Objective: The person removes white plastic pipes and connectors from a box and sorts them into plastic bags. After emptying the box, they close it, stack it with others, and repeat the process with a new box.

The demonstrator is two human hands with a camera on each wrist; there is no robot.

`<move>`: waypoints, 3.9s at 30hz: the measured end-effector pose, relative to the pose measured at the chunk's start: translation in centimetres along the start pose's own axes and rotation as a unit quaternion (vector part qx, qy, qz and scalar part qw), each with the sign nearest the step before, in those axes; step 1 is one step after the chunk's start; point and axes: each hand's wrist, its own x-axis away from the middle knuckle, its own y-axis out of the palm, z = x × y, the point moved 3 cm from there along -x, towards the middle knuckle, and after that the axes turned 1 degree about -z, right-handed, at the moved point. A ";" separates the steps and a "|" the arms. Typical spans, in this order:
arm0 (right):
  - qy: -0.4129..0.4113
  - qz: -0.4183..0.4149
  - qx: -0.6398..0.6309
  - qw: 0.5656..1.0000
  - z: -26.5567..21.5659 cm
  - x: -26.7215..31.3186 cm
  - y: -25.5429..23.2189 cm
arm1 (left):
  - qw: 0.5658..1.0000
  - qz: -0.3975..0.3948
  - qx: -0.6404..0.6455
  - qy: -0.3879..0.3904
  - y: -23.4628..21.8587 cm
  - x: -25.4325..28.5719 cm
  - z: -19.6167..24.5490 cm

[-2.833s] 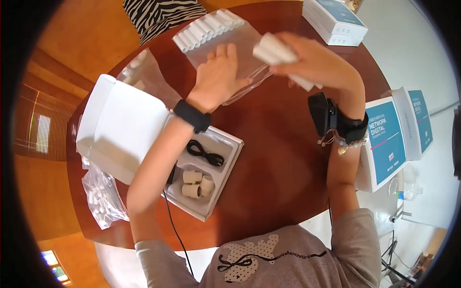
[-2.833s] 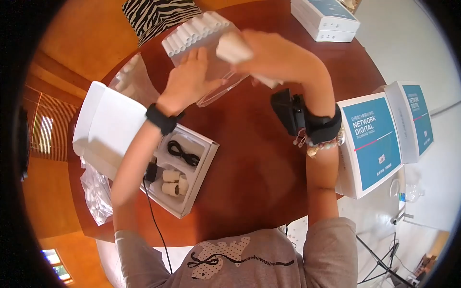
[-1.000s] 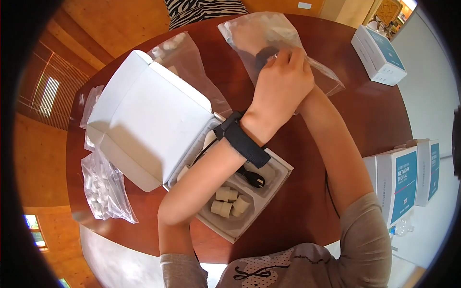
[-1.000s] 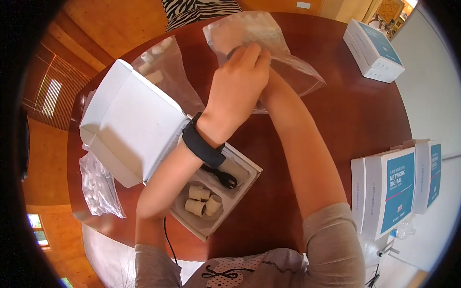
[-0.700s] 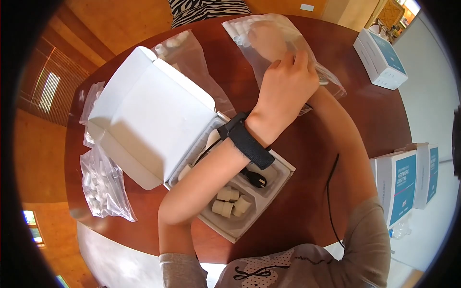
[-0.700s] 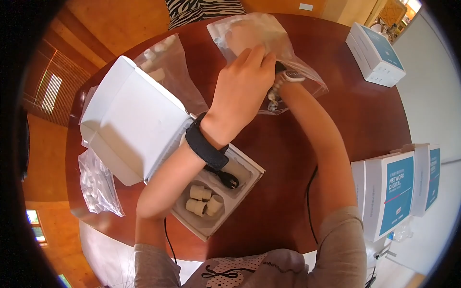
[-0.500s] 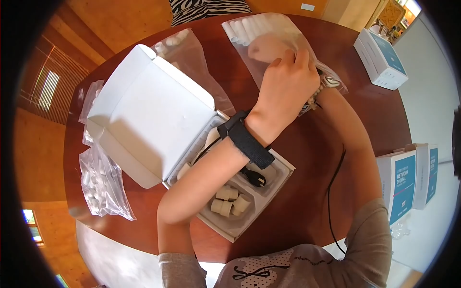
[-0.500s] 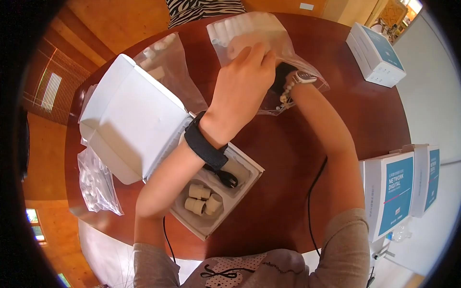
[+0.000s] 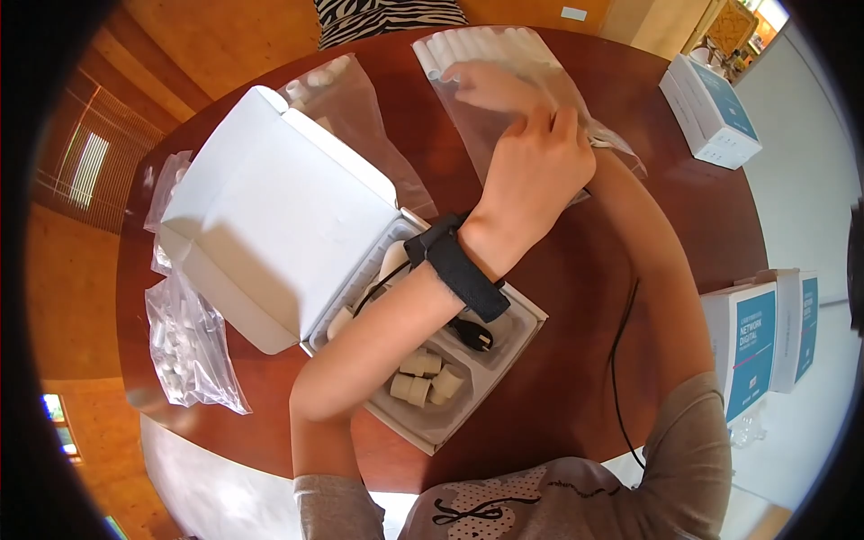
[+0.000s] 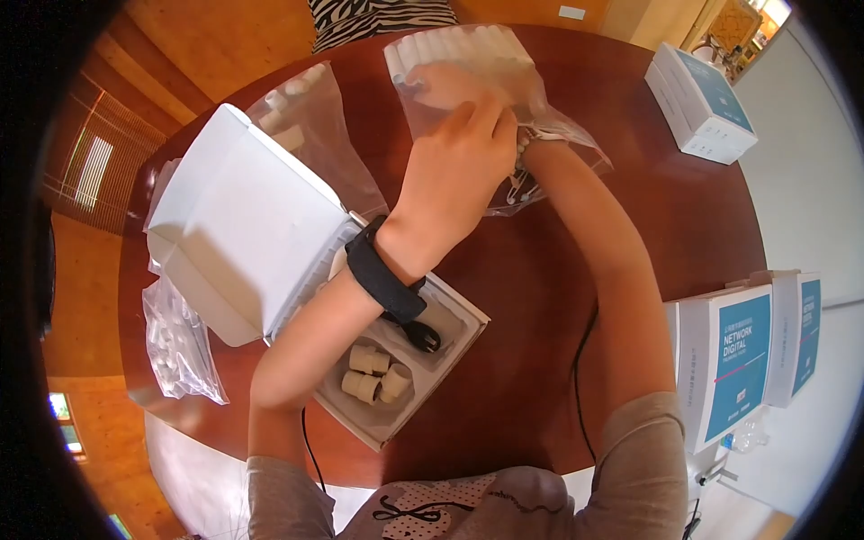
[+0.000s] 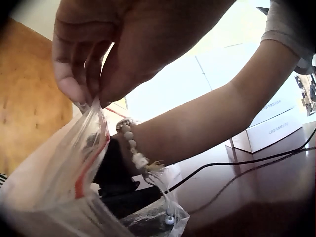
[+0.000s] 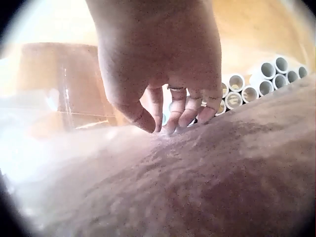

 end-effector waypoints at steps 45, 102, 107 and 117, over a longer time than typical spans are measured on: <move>0.066 -0.306 0.012 0.950 -30.5 17.1 5.3 | 0.924 -0.067 -0.010 -0.377 -22.3 22.4 -9.7; 0.186 0.021 0.155 0.970 -24.9 20.5 6.1 | 0.888 -0.237 0.384 0.082 -14.6 7.6 6.4; 0.188 0.017 0.155 0.970 -25.6 20.6 4.8 | 0.941 -0.206 0.237 -0.127 -13.6 8.6 -3.5; 0.199 0.029 0.144 0.969 -25.4 20.9 4.8 | 0.900 -0.286 0.204 -0.258 -13.3 10.2 -10.3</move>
